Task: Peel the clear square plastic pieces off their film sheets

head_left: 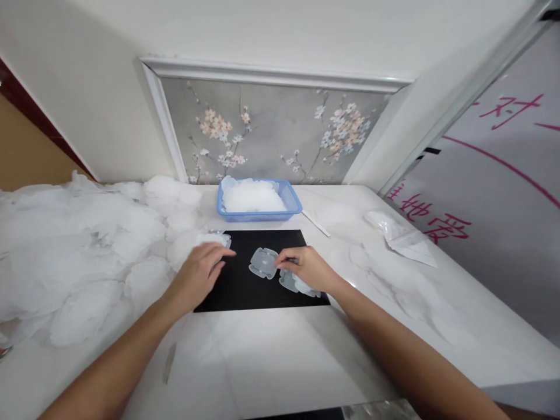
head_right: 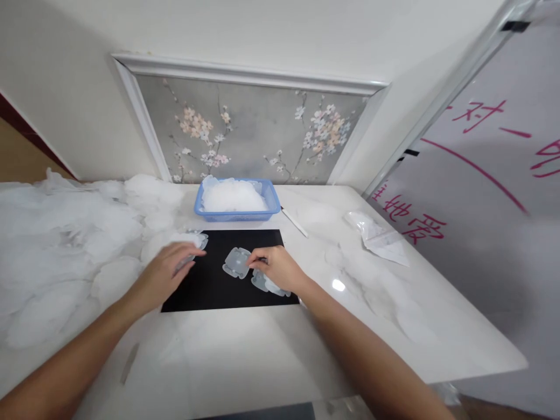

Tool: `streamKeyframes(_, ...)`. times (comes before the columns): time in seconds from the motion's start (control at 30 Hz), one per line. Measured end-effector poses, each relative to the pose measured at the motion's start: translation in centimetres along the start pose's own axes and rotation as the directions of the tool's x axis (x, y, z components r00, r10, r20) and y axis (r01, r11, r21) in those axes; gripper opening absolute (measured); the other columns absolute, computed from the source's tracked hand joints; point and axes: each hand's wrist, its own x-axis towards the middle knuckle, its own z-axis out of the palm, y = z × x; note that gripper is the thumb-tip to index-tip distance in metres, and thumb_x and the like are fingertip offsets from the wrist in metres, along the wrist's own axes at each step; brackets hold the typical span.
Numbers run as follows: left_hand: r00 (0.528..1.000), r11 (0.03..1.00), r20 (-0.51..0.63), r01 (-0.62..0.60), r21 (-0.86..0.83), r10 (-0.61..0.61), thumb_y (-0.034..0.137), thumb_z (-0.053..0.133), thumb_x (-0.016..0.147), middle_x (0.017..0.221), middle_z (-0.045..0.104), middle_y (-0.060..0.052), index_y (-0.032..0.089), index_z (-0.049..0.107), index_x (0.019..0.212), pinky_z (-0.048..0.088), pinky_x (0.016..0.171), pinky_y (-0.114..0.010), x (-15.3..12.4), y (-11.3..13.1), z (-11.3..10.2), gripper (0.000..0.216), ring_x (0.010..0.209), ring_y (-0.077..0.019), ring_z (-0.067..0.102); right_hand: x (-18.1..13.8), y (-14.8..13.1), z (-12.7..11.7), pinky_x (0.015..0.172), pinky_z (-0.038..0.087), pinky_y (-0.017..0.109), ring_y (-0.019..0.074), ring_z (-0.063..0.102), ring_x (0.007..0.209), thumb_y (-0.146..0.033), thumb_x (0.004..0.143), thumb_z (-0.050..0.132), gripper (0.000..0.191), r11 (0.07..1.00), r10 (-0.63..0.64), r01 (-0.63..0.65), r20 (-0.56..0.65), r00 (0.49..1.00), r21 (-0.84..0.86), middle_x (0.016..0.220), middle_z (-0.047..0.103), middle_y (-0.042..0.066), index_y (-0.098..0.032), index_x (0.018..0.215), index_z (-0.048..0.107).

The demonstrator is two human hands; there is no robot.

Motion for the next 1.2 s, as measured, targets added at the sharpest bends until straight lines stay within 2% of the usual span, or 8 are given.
streamKeyframes(0.07, 0.983, 0.981, -0.172, -0.024, 0.193, 0.057, 0.034, 0.062, 0.077, 0.125, 0.063, -0.011, 0.026, 0.072, 0.101, 0.024, 0.110, -0.053, 0.9, -1.7, 0.1, 0.027, 0.130, -0.0370, 0.042, 0.1, 0.3, -0.2, 0.068, 0.049, 0.030, 0.0172, 0.064, 0.069, -0.023, 0.080, 0.061, 0.011, 0.997, 0.040, -0.039, 0.014, 0.999, -0.068, 0.077, 0.073, -0.001, -0.023, 0.078, 0.072)
streamKeyframes(0.37, 0.978, 0.932, -0.196, 0.002, 0.362, 0.074, 0.029, 0.059, 0.076, 0.121, 0.063, -0.011, 0.026, 0.069, 0.095, 0.026, 0.107, -0.051, 1.3, -3.2, 0.9, 0.022, 0.118, -0.0352, 0.050, 0.4, 1.4, -0.6, 0.068, 0.047, 0.030, 0.0174, 0.062, 0.072, -0.027, 0.078, 0.063, 0.007, 0.997, 0.057, -0.057, -0.008, 0.998, -0.057, 0.078, 0.071, -0.001, -0.023, 0.076, 0.068)
streamKeyframes(0.53, 0.971, 0.965, -0.225, -0.020, 0.260, 0.081, 0.030, 0.061, 0.077, 0.110, 0.068, -0.007, 0.025, 0.062, 0.067, 0.016, 0.113, -0.051, 1.3, -2.0, 1.2, 0.010, 0.109, -0.0309, 0.056, 0.5, 1.4, -0.2, 0.072, 0.046, 0.032, 0.0168, 0.063, 0.074, -0.022, 0.075, 0.062, 0.005, 0.996, 0.079, -0.077, -0.055, 0.995, 0.037, 0.078, 0.070, -0.001, -0.022, 0.076, 0.057)
streamKeyframes(0.7, 0.958, 0.995, -0.288, -0.028, -0.099, -0.002, 0.035, 0.067, 0.077, 0.099, 0.071, -0.005, 0.026, 0.063, 0.073, 0.021, 0.113, -0.044, 0.9, -0.3, 1.0, 0.010, 0.119, -0.0309, 0.052, 0.7, 1.4, -0.2, 0.079, 0.045, 0.034, 0.0173, 0.064, 0.079, -0.021, 0.073, 0.063, 0.018, 0.990, 0.098, -0.089, -0.074, 0.992, 0.109, 0.078, 0.071, -0.002, -0.023, 0.084, 0.050)
streamKeyframes(0.8, 0.967, 0.939, -0.197, 0.092, -0.330, -0.164, 0.043, 0.065, 0.079, 0.100, 0.072, -0.004, 0.026, 0.061, 0.081, 0.043, 0.092, -0.036, 0.4, 0.4, 1.5, 0.018, 0.106, -0.0271, 0.060, 0.8, 1.3, -0.3, 0.081, 0.045, 0.035, 0.0174, 0.064, 0.080, -0.022, 0.074, 0.062, 0.017, 0.989, 0.093, -0.085, -0.065, 0.993, 0.119, 0.079, 0.070, -0.002, -0.023, 0.086, 0.051)
streamKeyframes(0.93, 0.926, 0.728, 0.024, 0.311, -0.611, -0.376, 0.054, 0.065, 0.077, 0.072, 0.065, 0.002, 0.023, 0.052, 0.080, 0.047, 0.066, -0.028, 0.1, 0.5, 3.0, 0.034, 0.074, -0.0187, 0.062, 0.8, 1.2, -0.4, 0.082, 0.044, 0.034, 0.0172, 0.064, 0.081, -0.021, 0.074, 0.061, 0.015, 0.989, 0.088, -0.081, -0.050, 0.995, 0.127, 0.080, 0.070, -0.001, -0.022, 0.087, 0.054)
streamKeyframes(1.07, 0.882, 0.505, 0.217, 0.425, -0.751, -0.418, 0.049, 0.067, 0.078, 0.082, 0.064, 0.001, 0.021, 0.051, 0.088, 0.050, 0.071, -0.029, 0.3, 0.3, 3.9, 0.034, 0.076, -0.0163, 0.064, 0.8, 1.2, -0.4, 0.079, 0.044, 0.033, 0.0169, 0.063, 0.079, -0.021, 0.074, 0.061, 0.014, 0.989, 0.087, -0.081, -0.043, 0.995, 0.126, 0.080, 0.070, -0.001, -0.022, 0.089, 0.058)
streamKeyframes(1.2, 0.853, 0.365, 0.268, 0.448, -0.816, -0.448, 0.040, 0.066, 0.083, 0.091, 0.066, -0.002, 0.019, 0.057, 0.098, 0.053, 0.077, -0.032, 0.5, 0.4, 3.5, 0.027, 0.081, -0.0173, 0.067, 0.8, 1.0, -0.4, 0.077, 0.044, 0.032, 0.0167, 0.062, 0.077, -0.023, 0.074, 0.060, 0.013, 0.990, 0.082, -0.077, -0.038, 0.996, 0.117, 0.079, 0.069, -0.001, -0.021, 0.087, 0.060)
